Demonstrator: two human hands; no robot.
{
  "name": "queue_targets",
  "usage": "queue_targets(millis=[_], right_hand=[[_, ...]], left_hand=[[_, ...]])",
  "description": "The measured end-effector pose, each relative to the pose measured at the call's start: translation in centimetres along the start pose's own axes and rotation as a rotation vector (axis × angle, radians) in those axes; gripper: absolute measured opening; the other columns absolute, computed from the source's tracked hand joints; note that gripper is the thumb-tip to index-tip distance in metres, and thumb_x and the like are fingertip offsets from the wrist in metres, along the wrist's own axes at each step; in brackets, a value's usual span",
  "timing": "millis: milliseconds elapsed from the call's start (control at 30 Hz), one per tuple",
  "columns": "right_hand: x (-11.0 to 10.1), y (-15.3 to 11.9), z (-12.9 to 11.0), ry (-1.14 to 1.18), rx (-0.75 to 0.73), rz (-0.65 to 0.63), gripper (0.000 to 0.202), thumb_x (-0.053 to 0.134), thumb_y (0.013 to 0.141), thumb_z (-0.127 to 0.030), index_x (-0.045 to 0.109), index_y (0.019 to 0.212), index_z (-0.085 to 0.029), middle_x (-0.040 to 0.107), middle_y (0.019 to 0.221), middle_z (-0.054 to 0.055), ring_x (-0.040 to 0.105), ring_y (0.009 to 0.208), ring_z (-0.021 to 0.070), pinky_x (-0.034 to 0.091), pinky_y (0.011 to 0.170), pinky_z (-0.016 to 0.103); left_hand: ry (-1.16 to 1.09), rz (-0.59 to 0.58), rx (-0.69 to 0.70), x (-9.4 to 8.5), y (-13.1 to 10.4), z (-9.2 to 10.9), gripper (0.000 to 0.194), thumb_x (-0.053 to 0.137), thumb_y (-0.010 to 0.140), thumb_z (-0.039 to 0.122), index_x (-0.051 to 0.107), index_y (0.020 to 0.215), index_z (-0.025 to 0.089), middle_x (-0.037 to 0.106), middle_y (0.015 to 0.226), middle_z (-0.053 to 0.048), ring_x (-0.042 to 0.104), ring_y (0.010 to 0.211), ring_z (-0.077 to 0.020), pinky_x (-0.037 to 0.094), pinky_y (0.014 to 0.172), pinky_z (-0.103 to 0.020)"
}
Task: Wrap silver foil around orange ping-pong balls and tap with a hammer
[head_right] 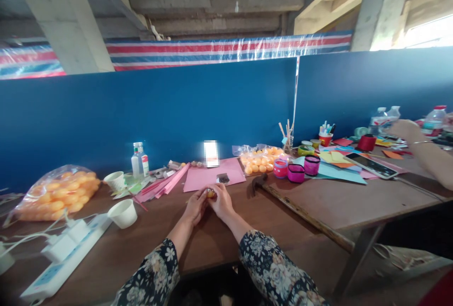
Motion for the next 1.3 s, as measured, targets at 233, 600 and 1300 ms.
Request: queue_targets(millis=[233, 600, 1300], right_hand=[[0.1, 0.0, 0.4, 0.017, 0.029, -0.008, 0.039, 0.052, 0.065, -0.008, 0.054, 0.102, -0.021, 0.055, 0.096, 0.006, 0.053, 0.08, 0.0163, 0.046, 0.071, 0.028], [0.1, -0.1, -0.8, -0.082, -0.054, -0.028, 0.045, 0.049, 0.064, -0.003, 0.055, 0.104, -0.024, 0.053, 0.102, 0.003, 0.051, 0.091, 0.0155, 0.043, 0.081, 0.029], [0.2, 0.0, 1.1, -0.052, 0.082, -0.01, 0.035, 0.052, 0.072, -0.018, 0.05, 0.107, -0.023, 0.059, 0.097, 0.003, 0.055, 0.086, 0.0162, 0.043, 0.078, 0.03]], left_hand=[[-0.015, 0.04, -0.022, -0.5, 0.1, -0.2, 0.041, 0.067, 0.063, 0.025, 0.059, 0.102, 0.015, 0.066, 0.088, -0.008, 0.06, 0.078, -0.0157, 0.046, 0.072, -0.028], [-0.039, 0.007, 0.013, -0.1, 0.1, 0.1, 0.038, 0.066, 0.064, 0.022, 0.058, 0.1, 0.014, 0.065, 0.092, -0.007, 0.06, 0.081, -0.0152, 0.046, 0.074, -0.027], [-0.118, 0.082, -0.068, -0.6, 0.2, -0.6, 0.024, 0.062, 0.068, 0.031, 0.061, 0.081, 0.011, 0.066, 0.08, -0.009, 0.061, 0.074, -0.0169, 0.046, 0.073, -0.031]])
Point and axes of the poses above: each hand's wrist, its own y-axis towards the middle knuckle, its own x-axis out of the palm, z = x × y, the point moved 7 cm from there along y, towards the middle knuckle
